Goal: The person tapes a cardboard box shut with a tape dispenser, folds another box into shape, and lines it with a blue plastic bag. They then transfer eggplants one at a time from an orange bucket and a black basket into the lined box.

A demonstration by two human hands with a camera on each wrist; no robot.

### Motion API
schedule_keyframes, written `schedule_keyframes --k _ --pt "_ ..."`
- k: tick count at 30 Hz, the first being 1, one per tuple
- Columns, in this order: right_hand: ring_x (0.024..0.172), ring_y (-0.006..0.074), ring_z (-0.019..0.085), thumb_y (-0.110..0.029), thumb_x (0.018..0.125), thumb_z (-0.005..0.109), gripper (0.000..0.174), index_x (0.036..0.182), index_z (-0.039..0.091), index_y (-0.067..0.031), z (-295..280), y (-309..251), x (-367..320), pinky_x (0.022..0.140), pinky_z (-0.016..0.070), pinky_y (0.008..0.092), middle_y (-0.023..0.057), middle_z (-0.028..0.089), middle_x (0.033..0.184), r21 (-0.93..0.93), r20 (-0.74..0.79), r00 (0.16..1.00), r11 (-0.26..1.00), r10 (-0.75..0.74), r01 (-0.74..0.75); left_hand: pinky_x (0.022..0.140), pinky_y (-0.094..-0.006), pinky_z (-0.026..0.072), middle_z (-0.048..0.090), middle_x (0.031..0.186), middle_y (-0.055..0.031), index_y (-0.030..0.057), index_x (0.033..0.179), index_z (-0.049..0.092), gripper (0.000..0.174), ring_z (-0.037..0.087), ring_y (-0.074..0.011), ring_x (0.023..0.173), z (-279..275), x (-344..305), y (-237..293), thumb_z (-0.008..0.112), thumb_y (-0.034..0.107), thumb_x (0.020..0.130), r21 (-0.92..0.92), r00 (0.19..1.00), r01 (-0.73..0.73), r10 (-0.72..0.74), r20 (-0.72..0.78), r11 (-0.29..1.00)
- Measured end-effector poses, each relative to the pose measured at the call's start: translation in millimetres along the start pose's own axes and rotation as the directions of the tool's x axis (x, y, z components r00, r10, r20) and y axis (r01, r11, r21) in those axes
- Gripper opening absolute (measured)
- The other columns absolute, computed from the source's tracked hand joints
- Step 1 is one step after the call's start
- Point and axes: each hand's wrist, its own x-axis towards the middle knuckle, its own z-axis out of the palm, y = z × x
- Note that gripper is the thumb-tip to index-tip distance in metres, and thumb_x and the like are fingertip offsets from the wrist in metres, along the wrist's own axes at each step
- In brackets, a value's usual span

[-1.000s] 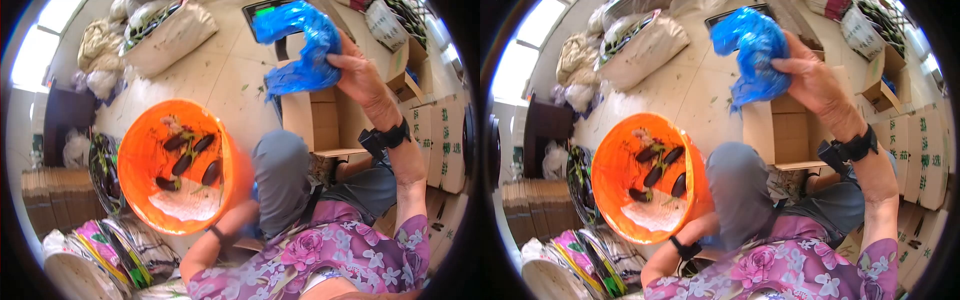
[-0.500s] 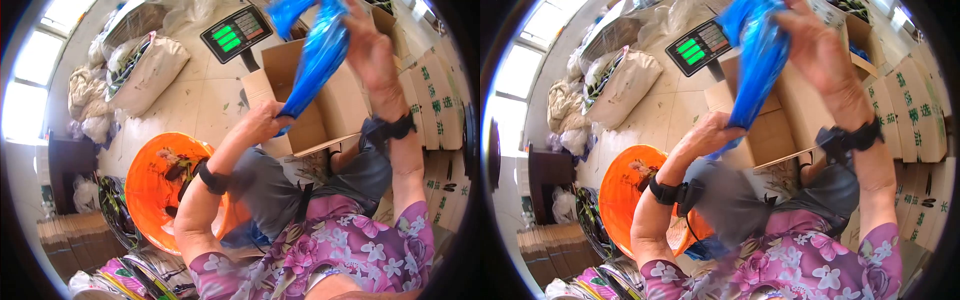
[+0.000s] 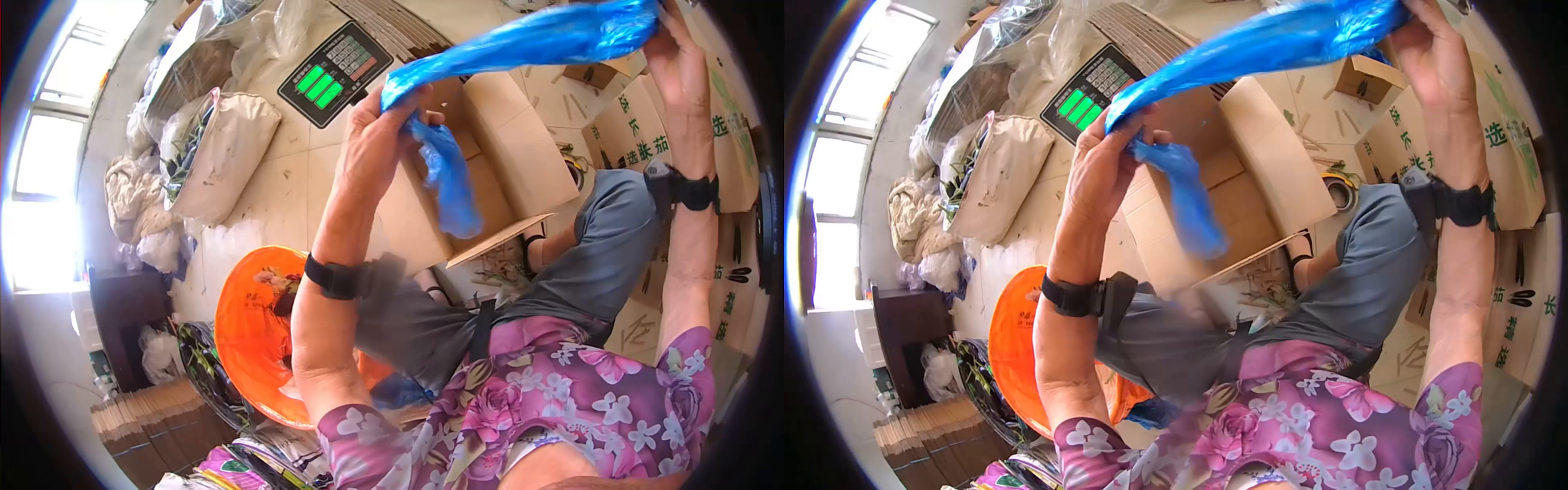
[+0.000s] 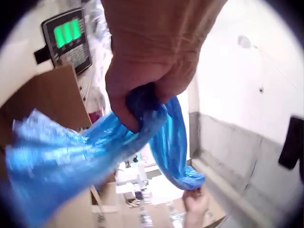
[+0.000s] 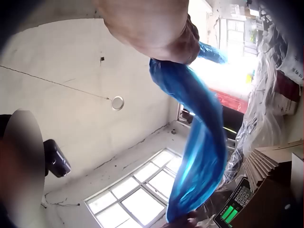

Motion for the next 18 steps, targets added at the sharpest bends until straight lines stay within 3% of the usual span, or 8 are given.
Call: schedule_keyframes --k 2,3,4,5,7,11,13,18 --pt "0.108 0.0198 0.062 -0.008 0.092 0.057 0.047 0.138 0.049 -0.0061 -6.4 -1.2 -13.3 0.095 0.0506 0.0332 0.0093 0.062 0.123 -0.032 0.059 0.994 0.996 0.089 -0.087 0.076 -0.0371 0.0537 0.066 0.086 -0.0121 -0.0004 0.120 0.059 0.036 0.068 -0.0292 0.086 -13.4 8.3 -31.3 0.064 0.015 0.088 0.661 0.992 -0.121 0.075 0.097 0.740" --pt "0.109 0.0178 0.061 -0.009 0.094 0.056 0.044 0.138 0.050 -0.0075 -7.2 4.9 -22.5 0.097 0.0491 0.0339 0.0062 0.063 0.123 -0.048 0.121 0.983 0.990 0.136 -0.131 0.079 -0.0407 0.0528 0.067 0.091 -0.0163 -0.0005 0.126 0.056 0.047 0.067 -0.0344 0.090 -31.6 11.7 -52.1 0.067 0.018 0.084 0.876 0.991 -0.132 0.055 0.120 0.463" --pt "0.110 0.0158 0.060 -0.011 0.095 0.056 0.042 0.137 0.051 -0.0089 -8.0 11.1 -31.8 0.098 0.0475 0.0346 0.0032 0.063 0.122 -0.069 0.183 0.966 0.983 0.182 -0.172 0.092 -0.0360 0.0502 0.062 0.115 -0.0185 -0.0035 0.134 0.049 0.062 0.060 -0.0278 0.110 -36.2 2.0 -59.2 0.069 0.026 0.083 0.991 0.995 -0.088 0.046 0.084 0.098" --pt "0.110 0.0147 0.059 -0.010 0.096 0.055 0.037 0.133 0.056 -0.0078 6.7 17.4 -46.0 0.100 0.0459 0.0336 0.0036 0.062 0.126 -0.103 0.216 0.962 0.983 0.168 -0.149 0.099 -0.0346 0.0451 0.057 0.127 -0.0208 -0.0022 0.137 0.047 0.063 0.054 -0.0254 0.121 -32.9 -2.0 -54.0 0.067 0.031 0.087 0.977 0.999 -0.028 -0.010 0.031 0.210" --pt "0.116 0.0141 0.057 -0.006 0.098 0.050 0.034 0.130 0.060 -0.0077 31.4 23.9 -73.9 0.103 0.0429 0.0298 0.0044 0.062 0.126 -0.356 0.256 0.940 0.926 0.226 -0.126 0.103 -0.0347 0.0417 0.057 0.129 -0.0187 -0.0003 0.138 0.047 0.060 0.053 -0.0232 0.122 -8.1 -10.1 -32.3 0.065 0.032 0.091 0.413 0.979 0.194 -0.200 -0.030 0.890" --pt "0.116 0.0237 0.060 0.004 0.091 0.054 0.035 0.123 0.064 -0.0043 64.5 31.3 -103.2 0.097 0.0479 0.0315 0.0121 0.065 0.119 -0.643 0.482 0.826 0.758 0.293 0.106 0.099 -0.0323 0.0447 0.058 0.129 -0.0132 0.0018 0.140 0.047 0.056 0.056 -0.0171 0.116 41.4 -29.6 -0.1 0.064 0.031 0.095 0.139 0.995 0.032 -0.045 0.089 0.990" --pt "0.104 0.0312 0.062 0.006 0.087 0.057 0.035 0.120 0.065 -0.0019 71.8 48.0 -117.9 0.089 0.0510 0.0335 0.0154 0.063 0.115 -0.610 0.601 0.796 0.686 0.075 0.396 0.095 -0.0291 0.0464 0.063 0.119 -0.0088 0.0024 0.136 0.053 0.049 0.059 -0.0128 0.107 53.2 -32.6 2.5 0.065 0.026 0.095 0.151 0.983 -0.118 0.093 0.159 0.981" --pt "0.088 0.0314 0.062 0.009 0.081 0.063 0.035 0.114 0.066 0.0016 73.9 47.1 -137.7 0.078 0.0517 0.0359 0.0158 0.063 0.110 -0.690 0.581 0.813 0.560 0.050 0.459 0.083 -0.0266 0.0500 0.070 0.102 -0.0014 0.0041 0.115 0.066 0.022 0.063 -0.0078 0.088 42.1 -31.9 -14.2 0.061 0.018 0.098 0.126 0.960 -0.207 0.226 -0.162 0.970"
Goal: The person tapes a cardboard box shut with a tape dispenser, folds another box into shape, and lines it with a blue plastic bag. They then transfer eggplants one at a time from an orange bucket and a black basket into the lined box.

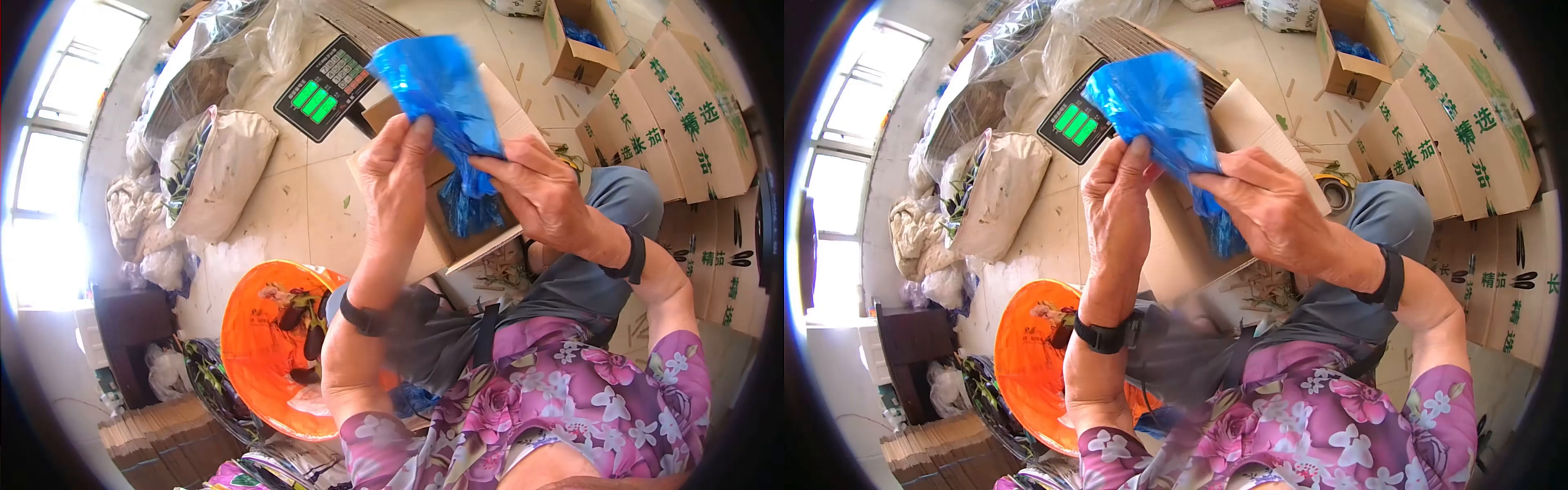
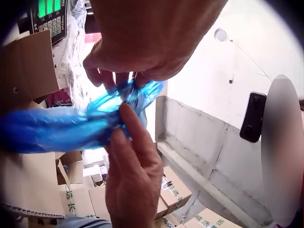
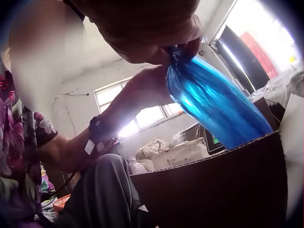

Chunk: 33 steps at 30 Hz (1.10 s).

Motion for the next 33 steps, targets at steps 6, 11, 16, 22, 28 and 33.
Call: schedule_keyframes --k 6,11,16,22,28,33 --pt "0.094 0.0301 0.060 0.007 0.069 0.068 0.041 0.110 0.066 0.0049 -8.4 -11.6 -33.3 0.080 0.0521 0.0357 0.0133 0.063 0.110 -0.206 0.056 0.990 0.968 -0.133 0.142 0.094 -0.0365 0.0512 0.067 0.114 -0.0082 0.0051 0.125 0.060 0.027 0.065 -0.0194 0.103 -25.1 -2.0 -7.7 0.055 0.013 0.099 -0.495 0.989 0.091 -0.023 0.143 0.864" --pt "0.099 0.0260 0.061 -0.002 0.076 0.071 0.034 0.109 0.065 0.0030 -12.5 -16.7 -57.3 0.084 0.0516 0.0348 0.0115 0.063 0.111 0.000 0.186 0.973 0.990 0.136 -0.139 0.091 -0.0383 0.0538 0.066 0.114 -0.0093 0.0060 0.121 0.055 0.024 0.065 -0.0211 0.102 -20.0 -8.9 2.7 0.055 0.016 0.100 -0.571 0.994 0.000 0.060 0.087 0.821" --pt "0.093 0.0175 0.065 -0.017 0.085 0.075 0.041 0.117 0.059 0.0013 -15.8 -33.1 -26.1 0.079 0.0540 0.0294 0.0104 0.064 0.110 0.574 0.250 0.788 0.569 0.562 -0.589 0.083 -0.0246 0.0514 0.070 0.099 -0.0091 -0.0013 0.105 0.063 0.013 0.064 -0.0115 0.090 12.9 -17.7 19.6 0.057 -0.002 0.094 0.073 0.990 -0.138 0.134 0.050 0.988" --pt "0.098 0.0155 0.064 -0.013 0.085 0.074 0.051 0.129 0.051 -0.0005 4.7 -17.9 1.9 0.082 0.0535 0.0285 0.0096 0.065 0.107 0.709 0.093 0.803 0.527 0.588 -0.468 0.074 -0.0204 0.0467 0.063 0.089 -0.0013 0.0002 0.102 0.063 0.009 0.057 -0.0057 0.081 33.4 -29.1 18.2 0.061 -0.001 0.093 0.138 0.975 -0.213 0.201 0.093 0.967" --pt "0.087 0.0081 0.061 -0.007 0.086 0.071 0.032 0.116 0.064 -0.0013 -10.3 -7.6 -5.5 0.079 0.0498 0.0243 0.0039 0.068 0.093 0.790 0.366 0.725 0.218 0.583 -0.573 0.066 -0.0192 0.0434 0.059 0.088 0.0011 0.0051 0.104 0.058 0.009 0.052 -0.0045 0.076 10.4 -8.6 10.5 0.058 0.013 0.099 -0.081 0.974 -0.216 0.209 -0.089 0.973" --pt "0.085 0.0079 0.054 -0.004 0.084 0.069 0.023 0.107 0.065 -0.0024 -59.6 -4.8 -43.1 0.073 0.0430 0.0233 0.0007 0.063 0.097 0.613 0.152 0.704 0.493 0.694 -0.618 0.082 -0.0334 0.0548 0.065 0.102 -0.0077 0.0052 0.110 0.053 0.010 0.064 -0.0170 0.092 -36.6 17.7 6.0 0.050 0.009 0.101 -0.354 0.960 -0.245 0.175 -0.220 0.902"
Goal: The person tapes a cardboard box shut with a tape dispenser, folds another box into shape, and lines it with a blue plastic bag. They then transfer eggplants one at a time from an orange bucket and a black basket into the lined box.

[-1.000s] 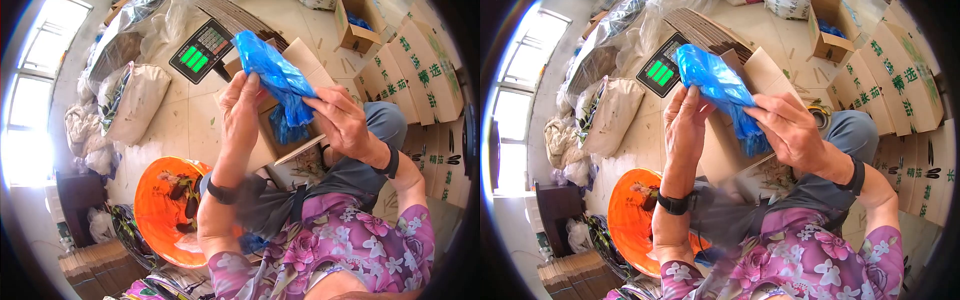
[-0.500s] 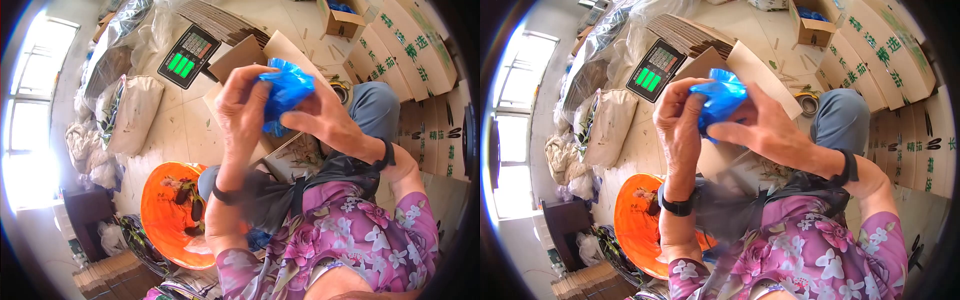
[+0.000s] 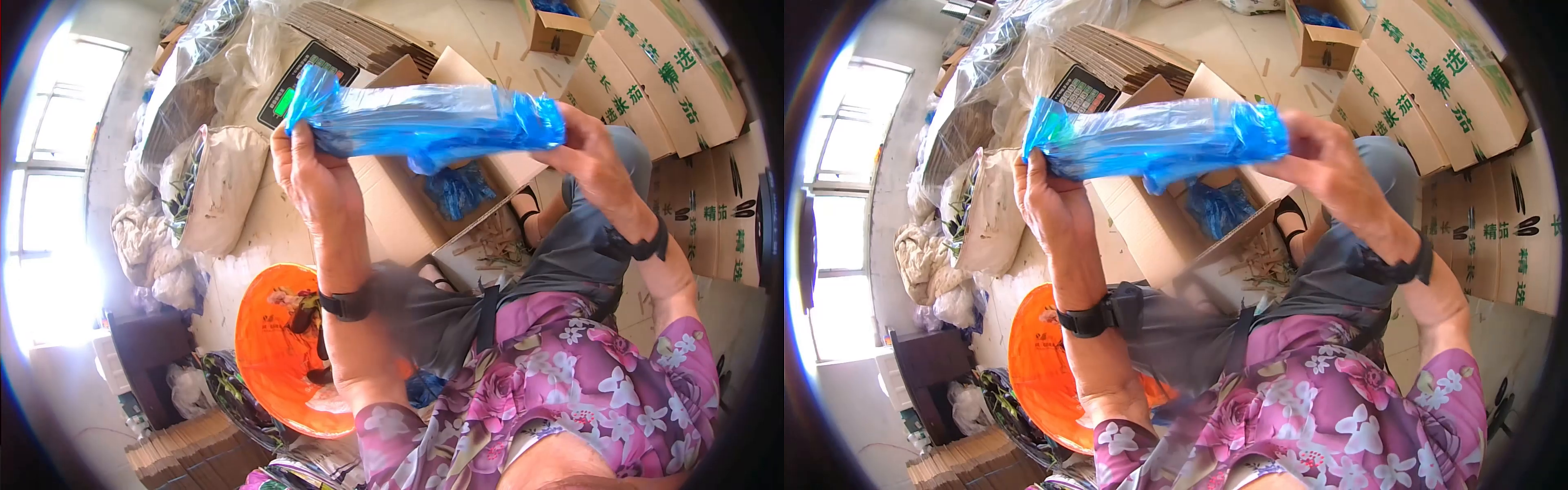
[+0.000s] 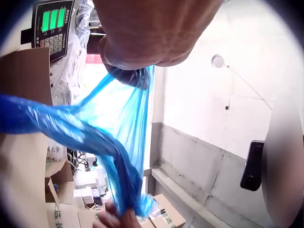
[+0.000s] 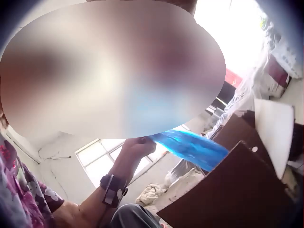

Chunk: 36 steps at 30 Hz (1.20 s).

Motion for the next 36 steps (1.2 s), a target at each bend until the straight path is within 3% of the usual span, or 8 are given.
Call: schedule_keyframes --k 6,10,15,17,21,30,33,36 --pt "0.072 0.0226 0.062 -0.006 0.073 0.076 0.019 0.071 0.057 -0.0041 -43.6 10.4 -76.0 0.064 0.0478 0.0328 0.0072 0.065 0.078 -0.480 0.318 0.941 0.837 -0.112 0.262 0.078 -0.0341 0.0562 0.063 0.104 -0.0118 0.0031 0.110 0.051 0.011 0.064 -0.0197 0.090 -37.2 38.5 10.8 0.046 0.009 0.102 0.123 0.980 -0.055 0.077 -0.184 0.991" --pt "0.071 0.0293 0.063 -0.007 0.074 0.075 0.014 0.072 0.061 -0.0044 -33.3 36.0 -114.7 0.066 0.0511 0.0388 0.0089 0.063 0.073 -0.562 0.679 0.630 0.819 0.379 0.114 0.075 -0.0295 0.0559 0.064 0.102 -0.0077 0.0033 0.109 0.055 0.012 0.064 -0.0161 0.086 -14.3 22.0 3.9 0.050 0.010 0.101 0.203 0.997 0.006 0.011 -0.081 0.979" --pt "0.092 0.0277 0.065 -0.007 0.079 0.072 0.020 0.097 0.064 -0.0027 -5.2 15.8 -50.8 0.081 0.0508 0.0362 0.0121 0.065 0.103 -0.461 0.386 0.894 0.792 -0.227 0.400 0.077 -0.0265 0.0546 0.065 0.101 -0.0062 0.0046 0.115 0.056 0.017 0.064 -0.0121 0.088 21.1 -13.0 5.5 0.051 0.012 0.101 0.069 0.956 0.150 -0.163 0.244 0.986" --pt "0.100 0.0249 0.063 -0.014 0.090 0.062 0.029 0.117 0.060 -0.0040 1.1 12.7 -9.6 0.085 0.0489 0.0346 0.0121 0.064 0.113 -0.342 0.239 0.968 0.927 -0.072 0.153 0.077 -0.0269 0.0548 0.065 0.101 -0.0066 0.0048 0.116 0.055 0.017 0.064 -0.0128 0.088 36.0 -19.0 19.4 0.051 0.013 0.101 0.025 0.946 0.149 -0.149 0.289 0.989" --pt "0.116 0.0217 0.057 -0.029 0.097 0.055 0.044 0.135 0.051 -0.0061 34.6 28.1 72.8 0.096 0.0461 0.0335 0.0089 0.055 0.135 -0.262 0.415 0.887 0.907 -0.203 0.330 0.075 -0.0297 0.0561 0.065 0.101 -0.0085 0.0062 0.117 0.053 0.018 0.065 -0.0156 0.086 53.0 -19.0 47.3 0.049 0.014 0.101 -0.082 0.927 0.159 -0.120 0.355 0.984" --pt "0.092 0.0117 0.064 -0.021 0.086 0.074 0.044 0.122 0.062 0.0020 84.8 21.9 55.2 0.087 0.0506 0.0273 0.0069 0.070 0.102 0.224 0.779 0.616 0.864 0.120 -0.452 0.057 -0.0259 0.0552 0.065 0.092 -0.0035 0.0119 0.108 0.055 0.013 0.065 -0.0140 0.073 13.3 15.6 15.4 0.050 0.022 0.102 -0.110 0.933 0.298 -0.265 0.242 0.948" --pt "0.090 0.0113 0.065 -0.017 0.085 0.074 0.041 0.120 0.063 0.0022 79.0 11.9 49.9 0.087 0.0521 0.0274 0.0069 0.071 0.101 0.189 0.756 0.636 0.879 0.155 -0.438 0.071 -0.0273 0.0525 0.065 0.099 -0.0071 0.0091 0.115 0.058 0.019 0.063 -0.0146 0.084 13.3 11.6 -2.2 0.052 0.021 0.101 0.296 0.976 0.073 -0.130 0.178 0.952" --pt "0.091 0.0131 0.067 -0.015 0.086 0.073 0.037 0.118 0.063 0.0022 78.2 13.9 52.6 0.088 0.0535 0.0296 0.0077 0.071 0.103 0.246 0.618 0.770 0.892 0.158 -0.380 0.085 -0.0303 0.0463 0.064 0.105 -0.0099 0.0026 0.120 0.058 0.029 0.057 -0.0158 0.092 10.5 11.9 -14.0 0.058 0.020 0.097 0.782 0.965 -0.261 0.158 0.207 0.566"
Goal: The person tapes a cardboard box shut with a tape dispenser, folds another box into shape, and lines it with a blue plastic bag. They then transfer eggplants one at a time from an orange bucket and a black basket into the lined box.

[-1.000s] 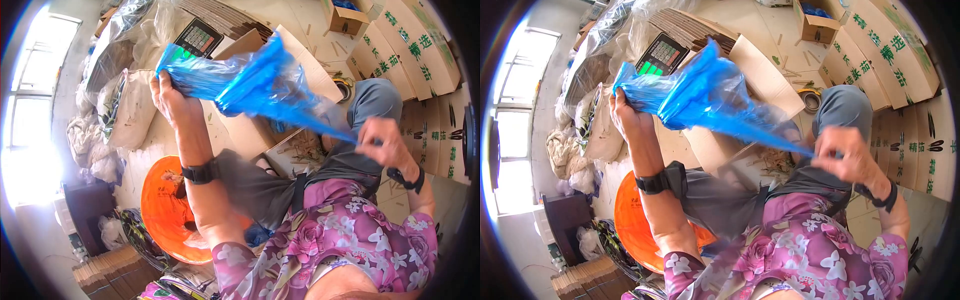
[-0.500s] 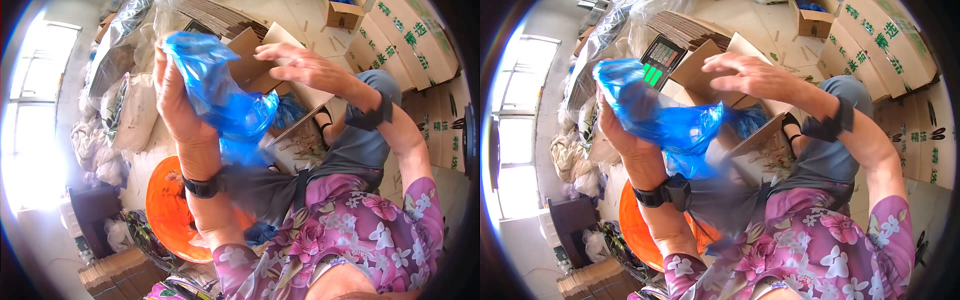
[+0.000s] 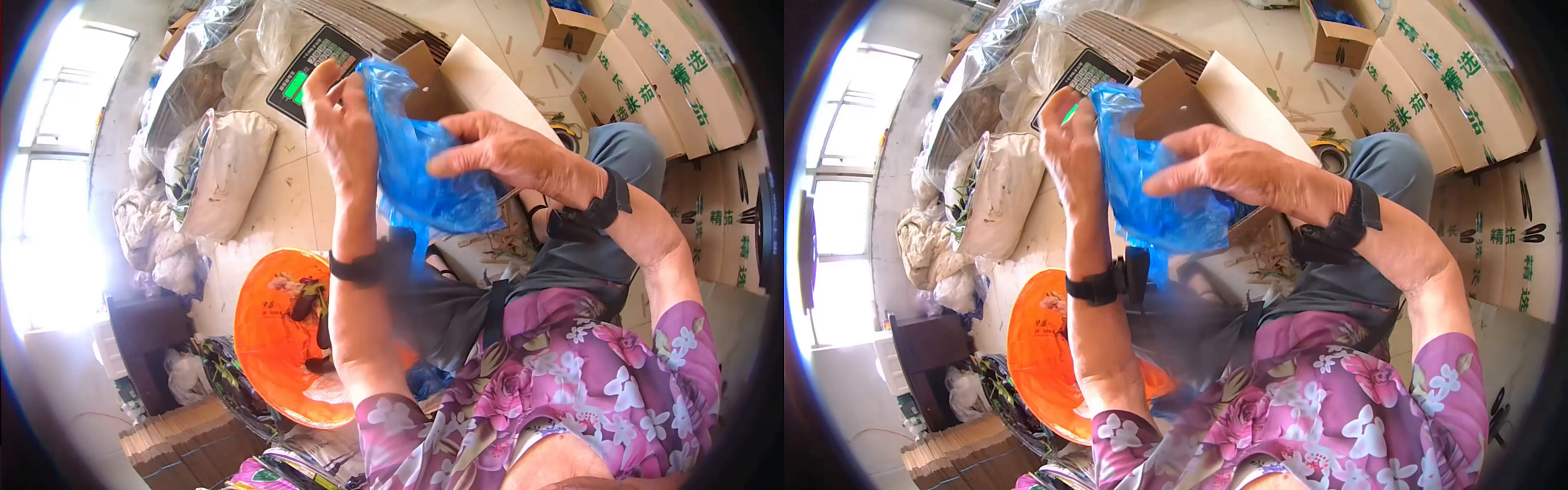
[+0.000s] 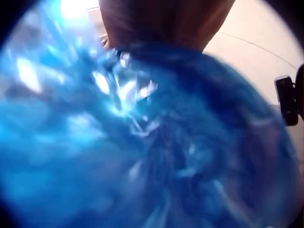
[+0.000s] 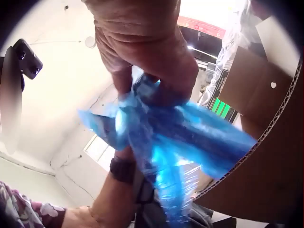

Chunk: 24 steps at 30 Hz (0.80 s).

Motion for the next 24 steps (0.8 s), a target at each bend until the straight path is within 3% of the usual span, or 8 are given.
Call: schedule_keyframes --k 4,8,9,12,15,20,21,24 --pt "0.092 0.0162 0.069 -0.018 0.087 0.074 0.039 0.119 0.061 0.0021 -20.9 4.9 5.5 0.085 0.0570 0.0317 0.0096 0.070 0.107 0.239 -0.240 0.963 0.953 -0.127 0.185 0.086 -0.0302 0.0486 0.061 0.112 -0.0110 0.0013 0.121 0.058 0.033 0.060 -0.0162 0.102 -21.6 -35.1 34.4 0.060 0.023 0.096 -0.066 0.980 0.097 -0.107 -0.167 0.993" --pt "0.092 0.0169 0.069 -0.020 0.089 0.073 0.037 0.117 0.061 0.0007 -22.4 12.1 13.4 0.084 0.0583 0.0326 0.0096 0.069 0.107 0.232 -0.295 0.926 0.923 -0.234 0.307 0.078 -0.0331 0.0514 0.057 0.107 -0.0097 0.0008 0.126 0.054 0.055 0.057 -0.0204 0.093 -13.7 -75.9 60.8 0.080 0.018 0.080 0.001 0.980 0.162 -0.161 0.121 0.987" --pt "0.091 0.0162 0.069 -0.021 0.089 0.073 0.035 0.115 0.062 -0.0003 -20.0 13.1 15.0 0.084 0.0583 0.0324 0.0091 0.069 0.106 0.282 -0.299 0.927 0.908 -0.225 0.311 0.079 -0.0335 0.0521 0.056 0.109 -0.0103 0.0026 0.127 0.053 0.061 0.058 -0.0223 0.091 -6.8 -83.8 51.6 0.082 0.018 0.076 0.100 0.987 0.057 -0.072 0.144 0.993" --pt "0.088 0.0145 0.069 -0.022 0.089 0.073 0.032 0.113 0.064 -0.0020 -18.1 16.6 11.3 0.082 0.0585 0.0320 0.0077 0.070 0.103 0.305 -0.311 0.926 0.901 -0.214 0.310 0.077 -0.0328 0.0516 0.060 0.104 -0.0115 0.0062 0.120 0.059 0.049 0.061 -0.0271 0.082 6.9 -88.3 33.9 0.080 0.015 0.077 0.240 0.994 -0.043 0.017 0.109 0.970" --pt "0.087 0.0125 0.069 -0.024 0.090 0.072 0.031 0.111 0.064 -0.0028 -28.6 18.0 3.1 0.081 0.0577 0.0302 0.0059 0.070 0.100 0.241 -0.324 0.922 0.924 -0.211 0.296 0.066 -0.0232 0.0426 0.059 0.077 0.0002 0.0044 0.094 0.067 0.008 0.052 -0.0088 0.069 0.7 -83.6 12.3 0.067 0.012 0.092 -0.128 0.962 0.251 -0.233 0.140 0.960" --pt "0.087 0.0104 0.067 -0.027 0.090 0.072 0.031 0.110 0.065 -0.0027 -53.4 16.9 -9.9 0.082 0.0547 0.0273 0.0041 0.070 0.097 0.161 -0.344 0.917 0.949 -0.204 0.272 0.066 -0.0195 0.0404 0.056 0.076 0.0036 0.0031 0.094 0.065 0.012 0.049 -0.0038 0.070 -13.1 -76.0 19.2 0.063 0.014 0.097 -0.199 0.936 0.338 -0.308 0.169 0.920" --pt "0.087 0.0104 0.067 -0.027 0.090 0.072 0.031 0.110 0.065 -0.0027 -59.7 17.8 -12.2 0.082 0.0547 0.0273 0.0041 0.070 0.097 0.162 -0.346 0.916 0.948 -0.204 0.272 0.066 -0.0198 0.0413 0.057 0.078 0.0026 0.0024 0.095 0.064 0.012 0.050 -0.0042 0.071 -14.6 -74.3 19.2 0.062 0.014 0.097 -0.350 0.929 0.370 -0.330 0.169 0.861" --pt "0.091 0.0087 0.065 -0.028 0.089 0.073 0.033 0.110 0.066 -0.0040 -82.1 24.2 -19.3 0.081 0.0514 0.0265 0.0012 0.070 0.100 -0.133 -0.388 0.903 0.980 -0.187 0.145 0.069 -0.0217 0.0456 0.061 0.087 -0.0007 0.0014 0.101 0.063 0.013 0.055 -0.0067 0.075 -26.0 -66.6 21.3 0.061 0.014 0.097 -0.558 0.927 0.372 -0.329 0.180 0.742"
